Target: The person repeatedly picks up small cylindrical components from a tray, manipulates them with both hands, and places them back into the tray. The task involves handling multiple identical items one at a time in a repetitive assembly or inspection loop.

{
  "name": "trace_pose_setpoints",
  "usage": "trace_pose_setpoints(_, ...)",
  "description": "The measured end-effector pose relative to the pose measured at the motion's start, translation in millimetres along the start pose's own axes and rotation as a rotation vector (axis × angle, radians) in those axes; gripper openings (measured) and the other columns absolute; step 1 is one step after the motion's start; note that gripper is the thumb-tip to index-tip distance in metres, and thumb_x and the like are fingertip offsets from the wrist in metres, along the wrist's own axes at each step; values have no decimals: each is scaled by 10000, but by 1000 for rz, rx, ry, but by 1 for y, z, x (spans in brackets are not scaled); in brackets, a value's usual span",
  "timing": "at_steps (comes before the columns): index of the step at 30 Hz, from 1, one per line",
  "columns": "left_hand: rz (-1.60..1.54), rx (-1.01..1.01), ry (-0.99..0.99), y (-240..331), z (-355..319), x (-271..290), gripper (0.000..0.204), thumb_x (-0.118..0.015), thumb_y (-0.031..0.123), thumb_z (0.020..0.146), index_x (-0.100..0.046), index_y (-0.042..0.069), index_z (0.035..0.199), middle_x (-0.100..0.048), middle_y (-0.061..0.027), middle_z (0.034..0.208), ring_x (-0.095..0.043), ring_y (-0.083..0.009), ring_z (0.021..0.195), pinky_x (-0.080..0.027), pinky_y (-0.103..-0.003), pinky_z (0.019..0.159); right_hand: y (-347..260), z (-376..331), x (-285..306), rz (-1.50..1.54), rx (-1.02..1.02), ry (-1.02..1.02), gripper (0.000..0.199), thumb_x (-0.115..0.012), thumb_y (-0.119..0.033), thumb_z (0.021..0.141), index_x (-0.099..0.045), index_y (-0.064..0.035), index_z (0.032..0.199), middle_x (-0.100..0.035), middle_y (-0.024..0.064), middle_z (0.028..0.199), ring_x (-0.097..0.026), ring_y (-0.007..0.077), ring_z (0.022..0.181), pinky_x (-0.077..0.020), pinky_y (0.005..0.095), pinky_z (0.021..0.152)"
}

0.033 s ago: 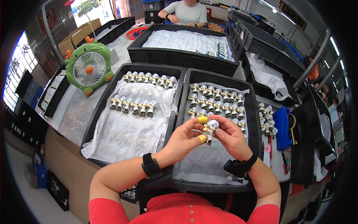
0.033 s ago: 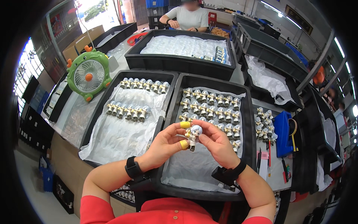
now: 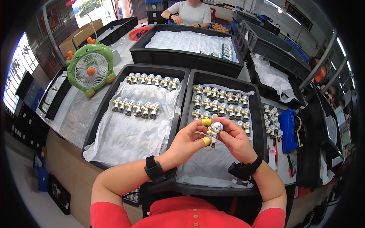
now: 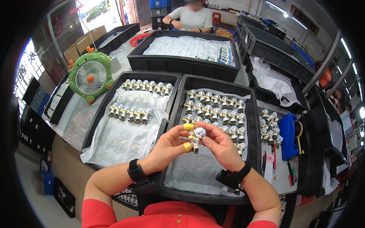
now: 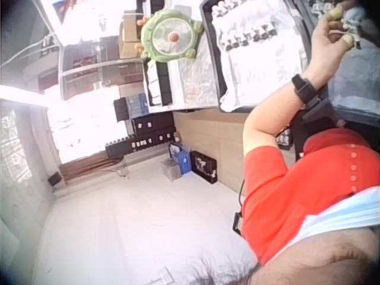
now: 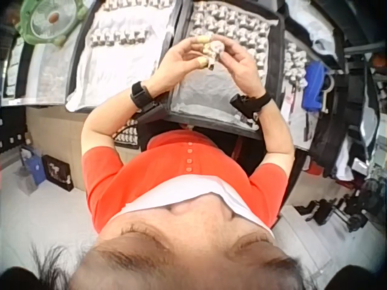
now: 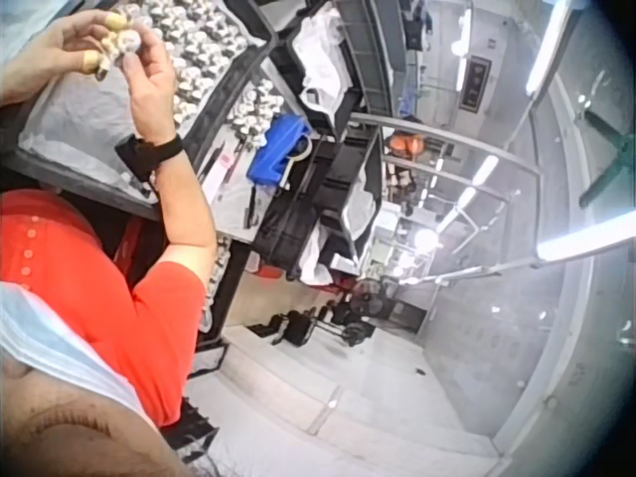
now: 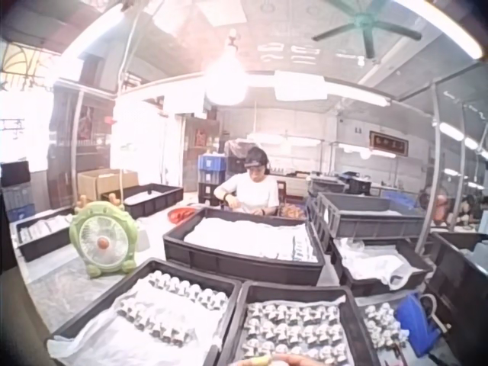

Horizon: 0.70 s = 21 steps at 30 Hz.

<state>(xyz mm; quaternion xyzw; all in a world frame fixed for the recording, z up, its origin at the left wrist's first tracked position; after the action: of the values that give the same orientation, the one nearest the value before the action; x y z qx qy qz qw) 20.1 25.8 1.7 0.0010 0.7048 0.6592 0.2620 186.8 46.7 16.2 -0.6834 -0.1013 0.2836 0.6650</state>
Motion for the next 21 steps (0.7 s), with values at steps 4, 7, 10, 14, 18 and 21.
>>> trace_pose_setpoints(4,-26,-2,40,0,-1,-1,447,-591,-19,821,-437,32,1237,-479,-37,1044,-547,-110,932,-474,-234,786,3,0,1,-23,-9,-17,387,-467,-40,916,-432,-29,1302,-504,62,1224,-500,125,1091,-404,294,959)
trace_pose_setpoints(7,-26,5,47,0,0,-1,444,-583,-33,819,-438,33,1234,-477,-36,1044,-558,-107,929,-478,-226,782,1,-1,1,0,-25,-5,386,-458,-22,910,-430,-26,1295,-493,68,1233,-490,134,1107,-399,303,967)
trace_pose_setpoints(10,-40,4,51,-2,1,0,437,-575,-45,817,-442,33,1226,-478,-36,1051,-568,-105,931,-483,-221,778,3,1,1,26,-12,5,375,-453,-9,904,-430,-24,1278,-488,70,1234,-481,139,1122,-397,310,972)
trace_pose_setpoints(14,-30,16,50,-2,1,2,414,-585,-34,821,-449,33,1206,-488,-40,1077,-577,-123,945,-491,-240,804,4,2,2,37,-14,-14,364,-450,6,898,-433,-29,1260,-482,72,1238,-472,145,1137,-386,318,985)
trace_pose_setpoints(18,24,-54,62,-5,2,3,396,-591,-48,798,-492,52,1168,-474,-34,1066,-563,-100,879,-490,-223,757,5,3,-1,136,-31,-48,348,-432,0,906,-440,-30,1253,-483,77,1240,-476,149,1135,-377,326,991)
trace_pose_setpoints(21,130,-100,137,-7,1,6,365,-612,-35,787,-517,58,1127,-466,-34,1058,-551,-99,851,-496,-227,726,10,4,-3,253,-73,-66,343,-412,-7,915,-443,-25,1257,-484,80,1241,-484,150,1123,-384,324,978)
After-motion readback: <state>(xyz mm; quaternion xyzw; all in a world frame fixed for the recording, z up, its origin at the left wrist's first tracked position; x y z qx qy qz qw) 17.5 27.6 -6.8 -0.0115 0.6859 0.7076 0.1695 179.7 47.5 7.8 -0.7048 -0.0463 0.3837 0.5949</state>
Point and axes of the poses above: each hand's wrist, its own z-axis towards the middle knuckle, its own x-axis out of the back of the hand, y = z × x, the point moved 3 cm from there along z, towards the middle knuckle
